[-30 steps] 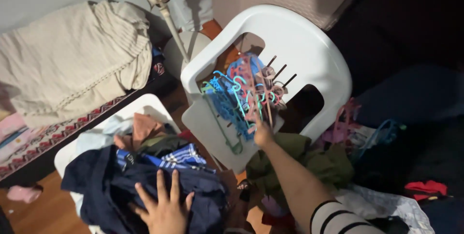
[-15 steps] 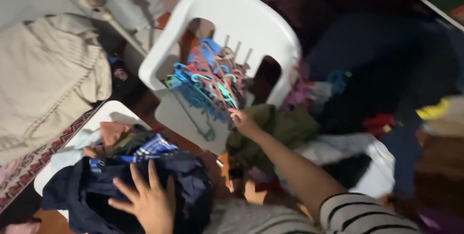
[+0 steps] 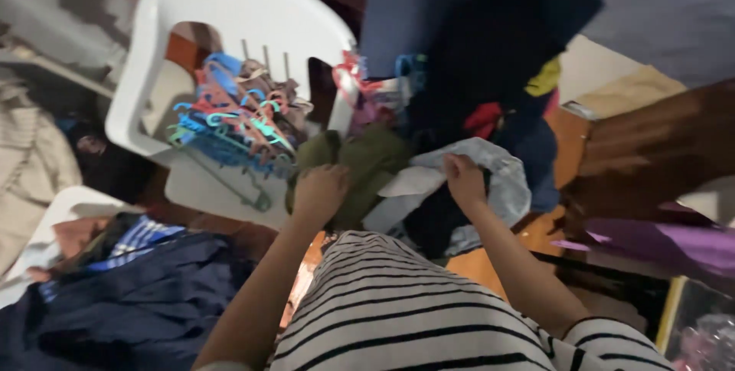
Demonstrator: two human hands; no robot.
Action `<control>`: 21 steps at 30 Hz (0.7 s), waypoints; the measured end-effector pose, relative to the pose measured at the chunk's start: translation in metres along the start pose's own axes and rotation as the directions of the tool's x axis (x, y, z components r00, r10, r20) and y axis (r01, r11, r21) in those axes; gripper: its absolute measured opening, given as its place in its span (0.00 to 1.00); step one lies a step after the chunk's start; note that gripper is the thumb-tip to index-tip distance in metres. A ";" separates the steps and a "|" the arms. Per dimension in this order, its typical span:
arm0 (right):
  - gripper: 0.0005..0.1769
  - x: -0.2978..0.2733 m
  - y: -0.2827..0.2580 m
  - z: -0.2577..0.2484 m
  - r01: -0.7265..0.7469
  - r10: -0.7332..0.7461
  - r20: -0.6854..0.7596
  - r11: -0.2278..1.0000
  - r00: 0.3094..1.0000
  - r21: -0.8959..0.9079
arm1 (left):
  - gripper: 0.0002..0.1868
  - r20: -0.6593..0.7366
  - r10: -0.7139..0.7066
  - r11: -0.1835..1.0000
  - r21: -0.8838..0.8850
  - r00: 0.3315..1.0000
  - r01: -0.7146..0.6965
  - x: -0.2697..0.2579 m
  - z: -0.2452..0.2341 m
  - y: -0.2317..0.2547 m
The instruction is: Sort various items of clothing and laundry hangers from a pile into separate groups or containers.
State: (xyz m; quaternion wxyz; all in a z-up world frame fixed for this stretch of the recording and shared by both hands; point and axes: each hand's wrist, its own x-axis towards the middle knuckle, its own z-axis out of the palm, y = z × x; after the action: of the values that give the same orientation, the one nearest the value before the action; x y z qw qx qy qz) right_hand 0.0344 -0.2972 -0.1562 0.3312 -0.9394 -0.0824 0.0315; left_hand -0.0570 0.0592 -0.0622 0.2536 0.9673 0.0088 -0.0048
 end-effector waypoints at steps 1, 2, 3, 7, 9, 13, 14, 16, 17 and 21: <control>0.14 0.003 0.014 -0.006 -0.008 0.008 -0.008 1.000 1.000 -0.003 | 0.10 0.004 0.010 1.000 -0.002 1.000 -0.010 0.007 0.013 0.009; 0.17 0.005 0.027 -0.012 0.109 -0.114 -0.055 0.991 0.992 -0.073 | 0.12 0.079 -0.002 1.000 -0.020 0.997 0.004 0.012 0.026 0.018; 0.19 0.007 0.040 -0.017 0.222 -0.236 -0.091 0.964 0.967 -0.149 | 0.14 0.153 -0.013 0.999 -0.036 0.988 0.019 0.018 0.038 0.026; 0.25 0.037 0.030 -0.036 0.332 -0.341 0.019 0.898 0.940 -0.290 | 0.15 0.172 0.012 0.991 -0.135 0.985 0.011 0.039 0.073 0.049; 0.34 0.048 0.022 -0.036 0.477 -0.477 0.192 0.598 0.858 -0.644 | 0.15 0.221 0.065 0.987 -0.158 0.973 -0.031 0.043 0.088 0.052; 0.35 0.057 0.025 -0.032 0.478 -0.134 0.550 0.684 0.825 -0.551 | 0.15 0.203 0.018 0.987 -0.162 0.979 0.016 0.034 0.093 0.071; 0.26 0.058 0.038 -0.022 0.394 -0.017 0.657 0.812 0.753 -0.431 | 0.15 0.306 -0.030 0.995 -0.084 0.952 0.059 0.029 0.089 0.079; 0.18 0.066 0.051 -0.010 0.296 0.058 0.769 0.902 0.637 -0.314 | 0.16 0.388 -0.100 0.994 -0.002 0.916 0.109 0.024 0.083 0.093; 0.16 0.074 0.049 -0.008 0.315 -0.069 0.773 0.933 0.631 -0.174 | 0.22 0.323 -0.044 0.986 -0.140 0.945 0.094 0.024 0.081 0.098; 0.12 0.078 -0.013 -0.032 0.447 -0.500 0.680 0.852 0.536 0.273 | 0.57 0.077 0.062 0.959 -0.281 0.995 -0.038 0.013 0.058 0.132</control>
State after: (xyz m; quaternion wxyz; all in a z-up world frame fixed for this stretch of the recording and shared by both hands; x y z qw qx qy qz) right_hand 0.1127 -0.2933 -0.1228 0.2968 -0.7770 -0.4569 0.3153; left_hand -0.0422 -0.0847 -0.0483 0.3879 0.9206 -0.0258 -0.0380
